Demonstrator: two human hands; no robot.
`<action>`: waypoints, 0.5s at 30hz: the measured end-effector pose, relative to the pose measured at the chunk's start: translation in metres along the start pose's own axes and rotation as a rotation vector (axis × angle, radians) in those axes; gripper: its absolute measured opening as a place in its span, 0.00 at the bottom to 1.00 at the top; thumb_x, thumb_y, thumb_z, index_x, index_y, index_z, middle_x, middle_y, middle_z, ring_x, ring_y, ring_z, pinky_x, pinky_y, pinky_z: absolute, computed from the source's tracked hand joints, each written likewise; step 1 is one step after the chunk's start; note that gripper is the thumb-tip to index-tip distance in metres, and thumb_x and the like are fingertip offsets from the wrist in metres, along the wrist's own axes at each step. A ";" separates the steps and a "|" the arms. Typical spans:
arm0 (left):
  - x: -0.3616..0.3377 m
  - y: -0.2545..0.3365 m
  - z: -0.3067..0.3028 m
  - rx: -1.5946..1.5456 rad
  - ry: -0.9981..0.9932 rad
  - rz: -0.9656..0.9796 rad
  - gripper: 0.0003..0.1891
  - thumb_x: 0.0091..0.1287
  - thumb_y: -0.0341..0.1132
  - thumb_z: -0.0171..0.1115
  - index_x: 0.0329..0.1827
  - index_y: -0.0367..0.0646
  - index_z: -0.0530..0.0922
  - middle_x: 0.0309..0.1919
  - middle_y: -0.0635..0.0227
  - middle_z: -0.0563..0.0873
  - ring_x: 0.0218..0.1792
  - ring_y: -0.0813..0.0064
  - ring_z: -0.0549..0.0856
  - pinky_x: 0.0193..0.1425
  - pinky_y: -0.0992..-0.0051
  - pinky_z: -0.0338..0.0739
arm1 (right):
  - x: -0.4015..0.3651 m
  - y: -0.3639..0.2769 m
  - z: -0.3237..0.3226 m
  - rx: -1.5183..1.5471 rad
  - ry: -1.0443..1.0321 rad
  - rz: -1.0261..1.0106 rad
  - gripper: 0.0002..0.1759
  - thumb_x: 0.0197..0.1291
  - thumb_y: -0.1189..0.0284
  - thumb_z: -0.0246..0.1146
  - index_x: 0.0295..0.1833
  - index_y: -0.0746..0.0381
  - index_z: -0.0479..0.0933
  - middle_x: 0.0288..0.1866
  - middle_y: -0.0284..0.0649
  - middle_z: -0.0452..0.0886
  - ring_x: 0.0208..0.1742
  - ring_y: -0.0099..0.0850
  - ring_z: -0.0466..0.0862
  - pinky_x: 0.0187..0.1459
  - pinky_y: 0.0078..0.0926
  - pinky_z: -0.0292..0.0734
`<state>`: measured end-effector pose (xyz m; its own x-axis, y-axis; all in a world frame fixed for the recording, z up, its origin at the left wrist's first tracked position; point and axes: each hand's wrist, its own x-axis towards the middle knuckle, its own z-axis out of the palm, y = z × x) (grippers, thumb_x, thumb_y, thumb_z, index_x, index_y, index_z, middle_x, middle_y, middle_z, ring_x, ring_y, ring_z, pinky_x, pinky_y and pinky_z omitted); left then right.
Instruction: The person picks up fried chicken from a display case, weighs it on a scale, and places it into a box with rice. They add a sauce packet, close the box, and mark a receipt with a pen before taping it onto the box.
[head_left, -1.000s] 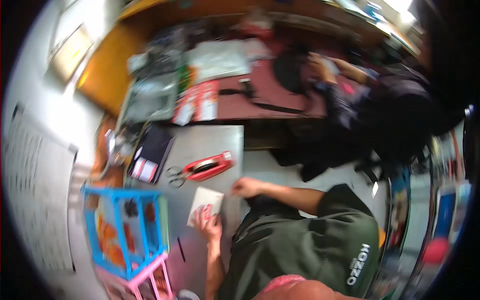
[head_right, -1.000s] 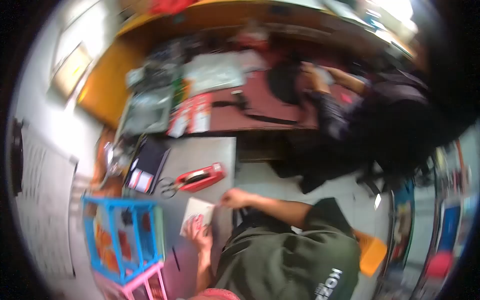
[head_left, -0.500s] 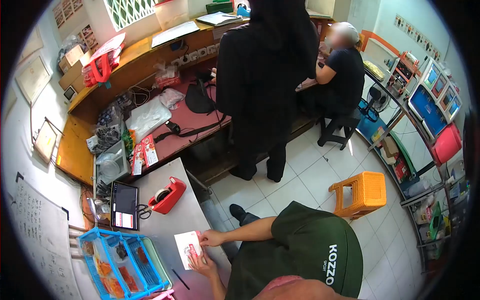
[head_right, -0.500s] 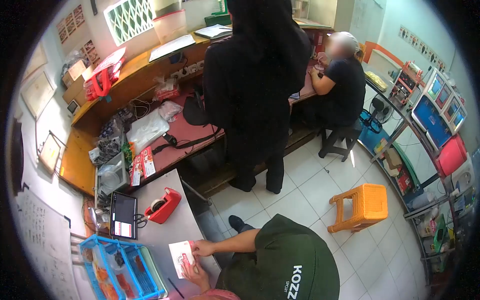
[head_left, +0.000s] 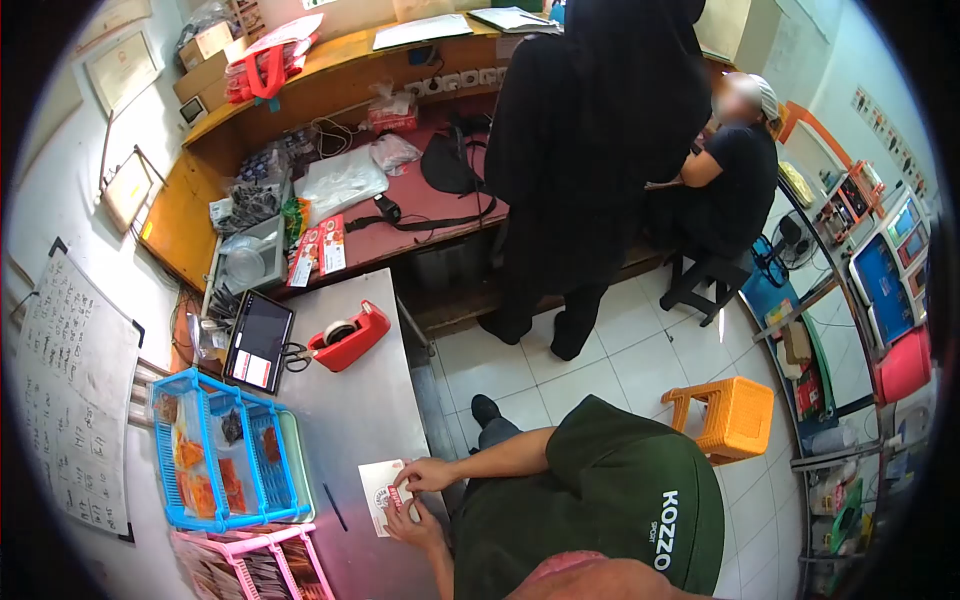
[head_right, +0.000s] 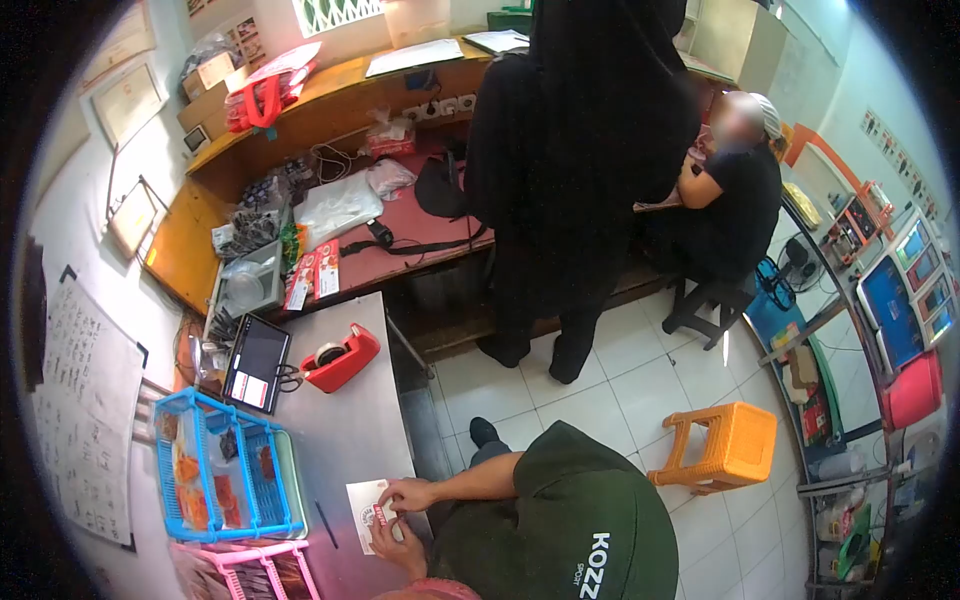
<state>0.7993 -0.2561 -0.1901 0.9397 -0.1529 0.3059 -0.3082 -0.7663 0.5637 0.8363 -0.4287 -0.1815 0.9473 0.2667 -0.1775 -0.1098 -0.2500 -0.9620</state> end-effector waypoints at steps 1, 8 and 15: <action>0.001 0.003 -0.001 0.077 0.037 0.053 0.08 0.59 0.39 0.65 0.36 0.46 0.83 0.55 0.62 0.80 0.60 0.55 0.74 0.62 0.50 0.60 | 0.000 0.001 -0.001 -0.006 0.000 -0.005 0.18 0.57 0.70 0.61 0.55 0.56 0.79 0.30 0.41 0.82 0.35 0.32 0.83 0.37 0.31 0.75; 0.008 -0.006 -0.005 0.098 -0.068 0.213 0.12 0.64 0.41 0.60 0.45 0.47 0.83 0.51 0.58 0.77 0.51 0.56 0.76 0.57 0.57 0.65 | 0.002 0.015 0.001 -0.097 0.031 -0.157 0.22 0.59 0.69 0.62 0.61 0.51 0.72 0.26 0.37 0.79 0.30 0.31 0.79 0.33 0.32 0.71; 0.011 -0.019 0.001 0.151 -0.092 0.355 0.17 0.66 0.41 0.54 0.55 0.51 0.81 0.54 0.56 0.75 0.55 0.55 0.72 0.60 0.56 0.63 | 0.002 0.022 0.002 -0.012 0.022 -0.250 0.23 0.60 0.73 0.60 0.63 0.53 0.71 0.29 0.40 0.78 0.32 0.32 0.79 0.36 0.32 0.72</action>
<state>0.8159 -0.2436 -0.1978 0.7903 -0.4745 0.3876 -0.5971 -0.7382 0.3138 0.8354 -0.4316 -0.2034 0.9510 0.3011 0.0706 0.1322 -0.1895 -0.9730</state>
